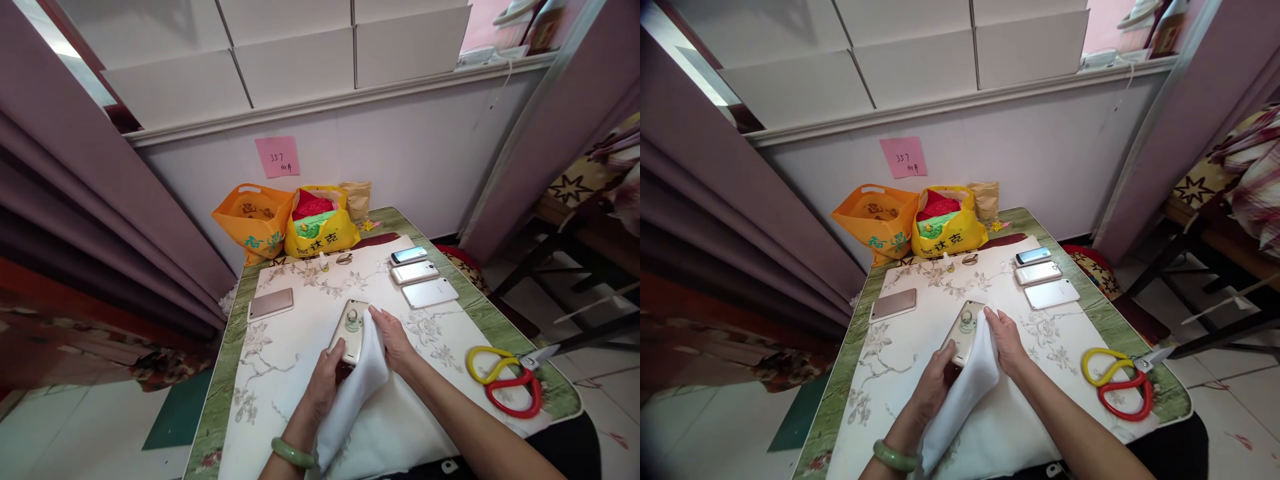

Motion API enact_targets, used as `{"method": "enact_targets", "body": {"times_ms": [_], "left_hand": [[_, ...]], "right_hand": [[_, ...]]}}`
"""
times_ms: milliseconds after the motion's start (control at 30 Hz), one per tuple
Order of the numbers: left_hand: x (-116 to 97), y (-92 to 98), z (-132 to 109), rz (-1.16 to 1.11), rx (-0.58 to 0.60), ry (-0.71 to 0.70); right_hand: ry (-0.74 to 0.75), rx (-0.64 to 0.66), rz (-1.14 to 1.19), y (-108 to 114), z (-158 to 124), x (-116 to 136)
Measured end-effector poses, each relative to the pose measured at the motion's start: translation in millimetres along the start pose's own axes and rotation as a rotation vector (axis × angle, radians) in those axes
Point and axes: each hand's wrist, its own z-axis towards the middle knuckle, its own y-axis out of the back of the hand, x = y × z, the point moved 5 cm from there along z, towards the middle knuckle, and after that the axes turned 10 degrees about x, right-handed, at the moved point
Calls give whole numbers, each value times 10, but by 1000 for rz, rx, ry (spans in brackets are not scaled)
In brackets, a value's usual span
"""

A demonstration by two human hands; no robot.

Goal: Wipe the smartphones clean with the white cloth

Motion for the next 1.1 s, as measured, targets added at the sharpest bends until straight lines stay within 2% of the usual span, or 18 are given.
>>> {"method": "enact_targets", "body": {"times_ms": [100,167,267,400,500,600,633,767,900,967,1100], "left_hand": [[-58,42,31,143,-53,-9],[-64,16,63,206,-17,1],[-12,-36,99,211,17,16],[101,-25,164,192,-4,43],[80,99,214,318,-151,-2],[-100,169,197,477,-331,-218],[-153,144,190,493,-327,-284],[-248,-53,194,419,-143,-417],[-213,-109,245,384,-71,-360],[-168,-89,270,290,-29,-304],[-56,-42,285,-112,52,-192]], "right_hand": [[24,10,-19,-49,14,22],[26,12,-5,-97,11,17],[-17,16,9,-162,-45,-63],[-48,44,3,-161,-147,-190],[-31,59,-44,-91,-164,-189],[28,85,-134,-49,-162,-106],[51,110,-175,-57,-168,-76],[140,216,-384,-136,-232,12],[139,256,-460,-103,-283,76],[123,207,-442,13,-296,130],[159,-24,-326,411,-350,230]]}}
